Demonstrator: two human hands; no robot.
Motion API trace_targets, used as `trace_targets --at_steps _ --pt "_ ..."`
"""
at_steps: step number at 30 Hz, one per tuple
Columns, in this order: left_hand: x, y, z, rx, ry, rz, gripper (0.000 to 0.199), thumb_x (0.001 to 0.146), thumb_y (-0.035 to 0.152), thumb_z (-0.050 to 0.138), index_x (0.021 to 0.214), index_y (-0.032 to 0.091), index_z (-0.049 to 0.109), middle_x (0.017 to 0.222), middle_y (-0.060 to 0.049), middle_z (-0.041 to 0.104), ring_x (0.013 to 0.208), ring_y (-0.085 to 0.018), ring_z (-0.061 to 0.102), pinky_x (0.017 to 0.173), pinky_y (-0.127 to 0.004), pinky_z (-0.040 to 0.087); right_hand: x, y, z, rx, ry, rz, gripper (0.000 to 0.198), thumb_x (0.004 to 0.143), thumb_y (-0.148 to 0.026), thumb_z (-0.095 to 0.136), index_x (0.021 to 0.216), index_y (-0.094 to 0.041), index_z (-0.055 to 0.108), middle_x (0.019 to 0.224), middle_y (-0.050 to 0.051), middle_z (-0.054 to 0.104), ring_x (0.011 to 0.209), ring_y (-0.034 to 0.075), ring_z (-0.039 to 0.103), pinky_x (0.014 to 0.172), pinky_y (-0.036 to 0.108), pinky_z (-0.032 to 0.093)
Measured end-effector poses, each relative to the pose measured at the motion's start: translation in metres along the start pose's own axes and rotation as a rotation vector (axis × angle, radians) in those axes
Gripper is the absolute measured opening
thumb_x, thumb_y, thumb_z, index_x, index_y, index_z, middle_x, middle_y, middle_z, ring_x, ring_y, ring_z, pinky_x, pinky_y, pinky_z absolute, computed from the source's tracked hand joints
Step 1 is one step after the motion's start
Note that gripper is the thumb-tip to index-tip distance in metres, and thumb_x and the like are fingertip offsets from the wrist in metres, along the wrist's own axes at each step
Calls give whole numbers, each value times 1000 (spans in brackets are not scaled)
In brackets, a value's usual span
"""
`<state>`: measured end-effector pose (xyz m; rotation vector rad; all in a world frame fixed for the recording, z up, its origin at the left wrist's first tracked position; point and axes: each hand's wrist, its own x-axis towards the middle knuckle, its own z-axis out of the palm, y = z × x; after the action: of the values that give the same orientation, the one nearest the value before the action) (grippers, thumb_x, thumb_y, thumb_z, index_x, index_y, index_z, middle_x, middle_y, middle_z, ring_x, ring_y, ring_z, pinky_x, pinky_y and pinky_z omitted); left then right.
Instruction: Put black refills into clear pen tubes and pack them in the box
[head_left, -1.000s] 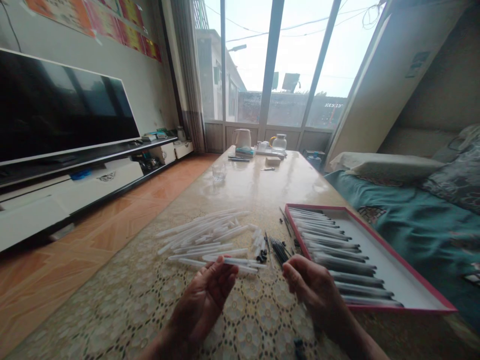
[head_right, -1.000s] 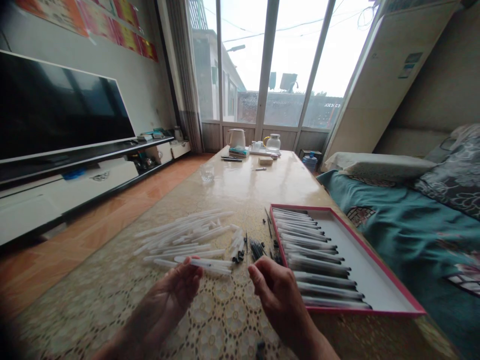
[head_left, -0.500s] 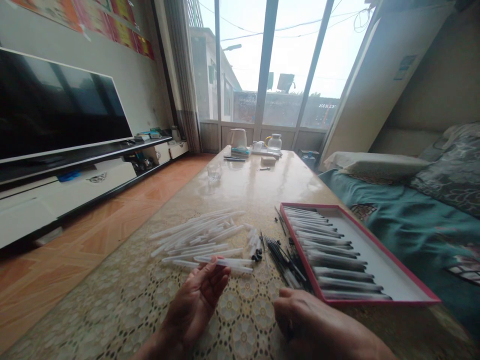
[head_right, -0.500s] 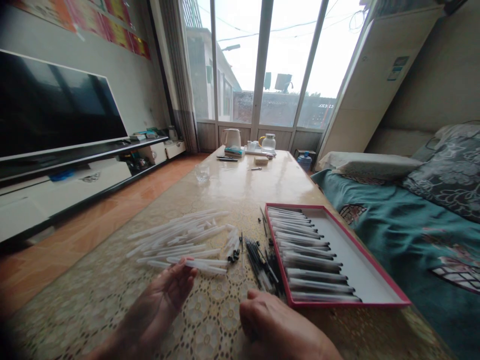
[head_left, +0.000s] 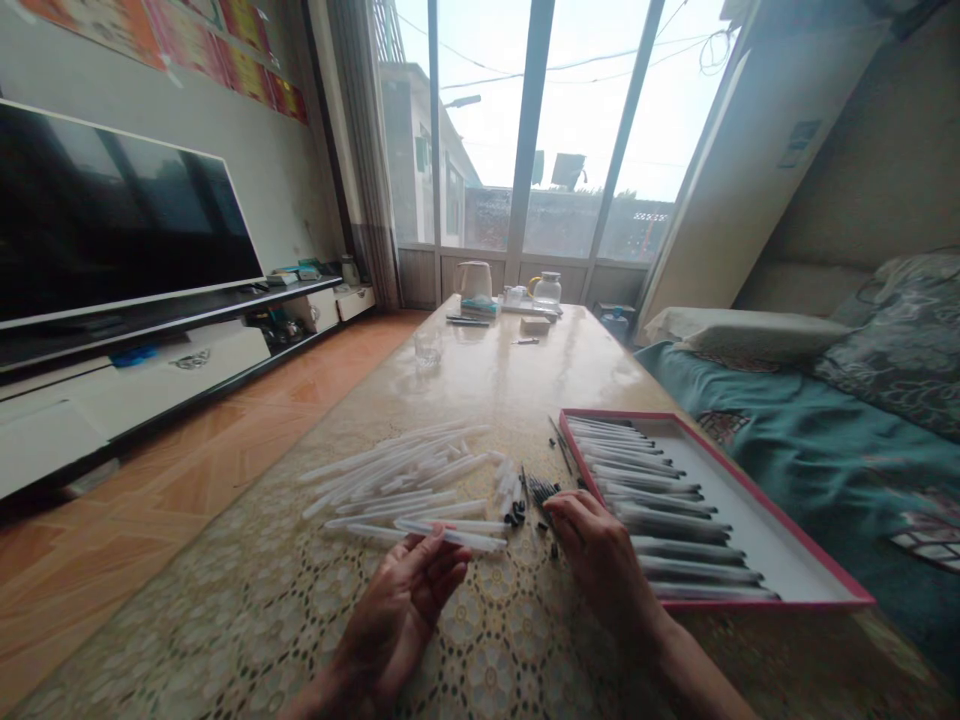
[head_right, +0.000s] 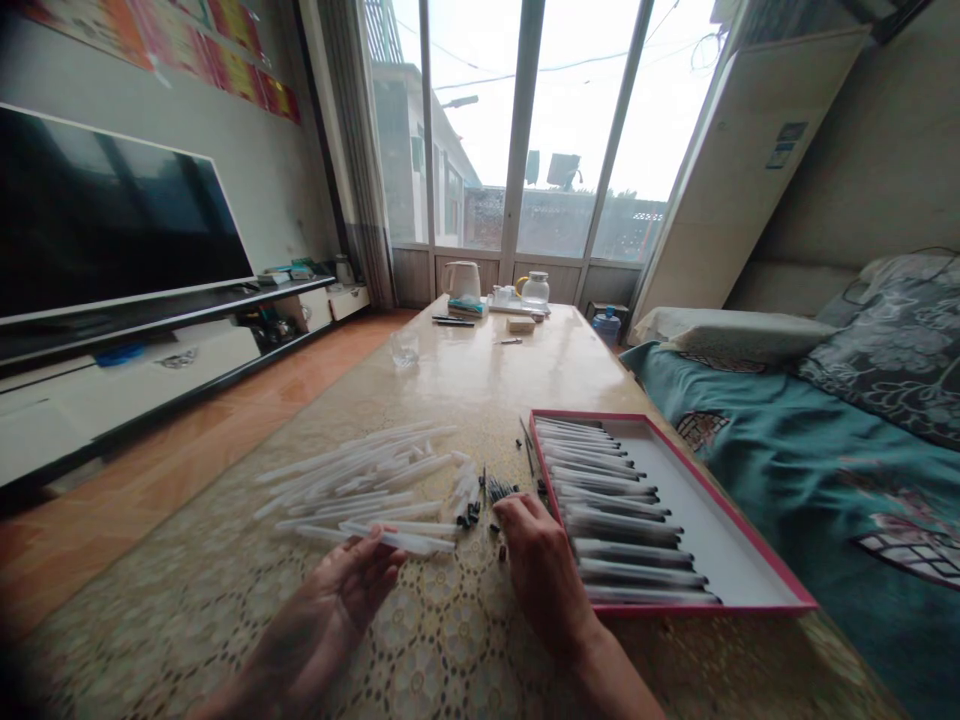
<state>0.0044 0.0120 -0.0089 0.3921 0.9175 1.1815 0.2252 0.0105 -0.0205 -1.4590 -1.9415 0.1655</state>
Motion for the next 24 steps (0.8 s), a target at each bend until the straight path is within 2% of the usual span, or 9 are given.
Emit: trace_targets --at_steps 2,5,11,17,20,24 --pt "0 0 0 -5 11 0 13 82 4 51 76 10 60 66 -6 68 58 -13 68 56 -21 57 -1 1 -3 -41 1 14 25 84 -7 36 83 -18 58 83 5 58 77 17 55 68 25 41" --pt "-1 0 1 -7 8 -7 11 82 4 52 77 11 59 66 -6 69 58 -13 68 56 -21 57 -3 -7 -8 -116 -96 62 21 86 -13 39 77 -18 58 76 3 55 69 16 53 64 25 40" --pt "-1 1 1 -6 5 5 10 80 4 54 76 11 60 66 -6 69 58 -13 68 57 -21 57 -4 -23 -6 -182 -245 40 19 82 -7 45 83 -20 59 83 3 55 79 16 53 70 25 39" --pt "0 1 -1 -8 -17 17 5 77 6 60 78 11 61 68 -7 71 63 -16 69 61 -25 58 -5 -17 1 -246 -230 54 18 82 -6 44 74 -17 55 77 4 56 74 17 53 65 26 37" --pt "1 -1 -3 -10 -26 25 10 73 6 63 81 12 61 71 -7 71 66 -18 70 65 -27 58 -6 -21 1 -58 -154 100 17 87 -13 42 76 -18 55 77 4 57 70 16 53 64 26 38" --pt "1 -5 -5 17 -31 43 8 74 8 63 81 12 61 73 -7 71 68 -19 70 67 -28 57 -8 -34 0 466 -120 246 13 85 -26 49 84 -17 58 71 1 57 64 14 53 59 23 41"
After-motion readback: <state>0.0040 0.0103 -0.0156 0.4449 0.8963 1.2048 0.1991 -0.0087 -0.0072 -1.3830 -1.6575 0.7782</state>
